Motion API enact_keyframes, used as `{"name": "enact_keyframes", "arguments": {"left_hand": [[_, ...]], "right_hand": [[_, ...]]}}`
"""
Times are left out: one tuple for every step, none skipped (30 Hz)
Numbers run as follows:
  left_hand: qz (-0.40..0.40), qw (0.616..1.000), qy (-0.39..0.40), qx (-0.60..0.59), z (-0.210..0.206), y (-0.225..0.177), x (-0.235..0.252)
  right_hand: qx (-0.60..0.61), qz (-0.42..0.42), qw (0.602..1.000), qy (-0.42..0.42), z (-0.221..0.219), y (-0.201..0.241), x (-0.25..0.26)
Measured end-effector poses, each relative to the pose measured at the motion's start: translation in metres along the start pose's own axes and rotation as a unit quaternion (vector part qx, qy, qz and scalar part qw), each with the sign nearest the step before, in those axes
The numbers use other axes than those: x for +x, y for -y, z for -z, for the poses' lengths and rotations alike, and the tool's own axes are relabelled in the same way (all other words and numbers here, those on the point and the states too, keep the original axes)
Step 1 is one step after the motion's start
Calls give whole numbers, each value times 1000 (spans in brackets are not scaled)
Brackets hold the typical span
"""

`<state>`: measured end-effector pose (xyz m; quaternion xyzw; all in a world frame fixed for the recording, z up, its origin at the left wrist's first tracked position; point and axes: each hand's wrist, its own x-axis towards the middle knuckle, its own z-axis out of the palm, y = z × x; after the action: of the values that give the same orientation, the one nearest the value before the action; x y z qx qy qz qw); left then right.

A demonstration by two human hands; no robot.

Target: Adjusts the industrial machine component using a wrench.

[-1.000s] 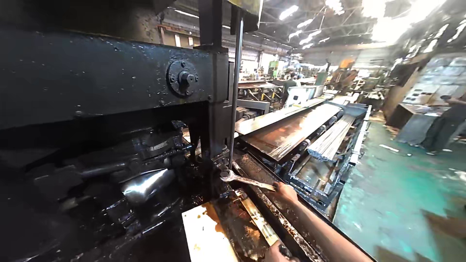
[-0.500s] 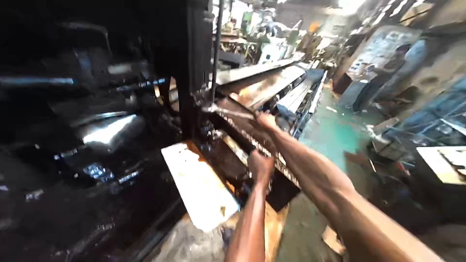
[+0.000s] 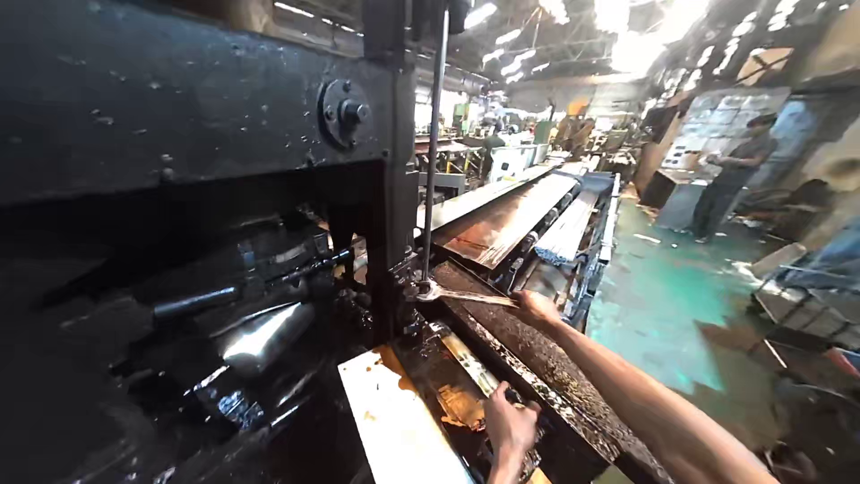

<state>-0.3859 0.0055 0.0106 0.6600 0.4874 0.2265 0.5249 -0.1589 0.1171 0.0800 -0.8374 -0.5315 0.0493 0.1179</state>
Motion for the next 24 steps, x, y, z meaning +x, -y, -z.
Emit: {"name": "enact_keyframes", "arguments": {"left_hand": [[2,1000,0,4,2,-1,-1],[-1,1000,-2,2,3,-2,-2],[-6,1000,-4,-5,2,-1,-3],[-15,1000,-12,-19,1,1,-3],[-26,999,-28,-37,-1,3,-2],[-33,997,-43,-61,-2,6,-3],[-28,994,-56,-92,-3,7,-4],[-14,989,-75,-125,-4,7,-7],[10,983,-89,-157,-3,6,-11],[31,976,-102,-190,-3,5,-15],[50,967,-100,-229,-2,7,-18],[66,957,-110,-261,-5,9,-19],[81,948,-126,-282,-9,10,-17],[95,939,-149,-294,-13,11,-16],[107,932,-171,-300,-16,11,-15],[116,926,-184,-308,-18,10,-13],[125,920,-193,-318,-20,11,-12],[133,915,-195,-328,-19,10,-12],[136,911,-198,-336,-19,8,-13],[133,907,-200,-345,-19,7,-15],[128,905,-205,-351,-20,4,-16],[120,904,-206,-355,-20,2,-18],[114,905,-209,-353,-21,0,-19],[111,904,-218,-350,-22,-1,-20]], "right_hand": [[-1,5,1000,-2,9,-14,-6],[0,8,1000,-1,19,-29,-14],[2,12,1000,6,30,-44,-25],[2,26,1000,12,40,-62,-35],[10,47,999,18,49,-80,-46],[18,70,997,25,56,-97,-59],[26,93,995,35,62,-113,-73],[30,109,993,46,66,-128,-86],[33,117,991,60,68,-145,-97],[40,125,989,71,66,-163,-107],[44,131,987,77,61,-181,-116],[48,138,986,76,56,-197,-124],[51,140,986,73,50,-210,-132],[54,137,986,75,43,-219,-138],[58,135,985,86,35,-227,-142],[65,141,983,95,26,-236,-142],[79,158,979,100,18,-242,-138],[98,178,974,105,10,-246,-133],[111,201,967,106,4,-248,-127],[114,225,962,105,0,-248,-120],[118,243,956,110,-2,-247,-111],[124,258,951,119,-3,-243,-102],[131,271,945,125,-4,-240,-95],[141,286,940,124,-5,-235,-88]]}}
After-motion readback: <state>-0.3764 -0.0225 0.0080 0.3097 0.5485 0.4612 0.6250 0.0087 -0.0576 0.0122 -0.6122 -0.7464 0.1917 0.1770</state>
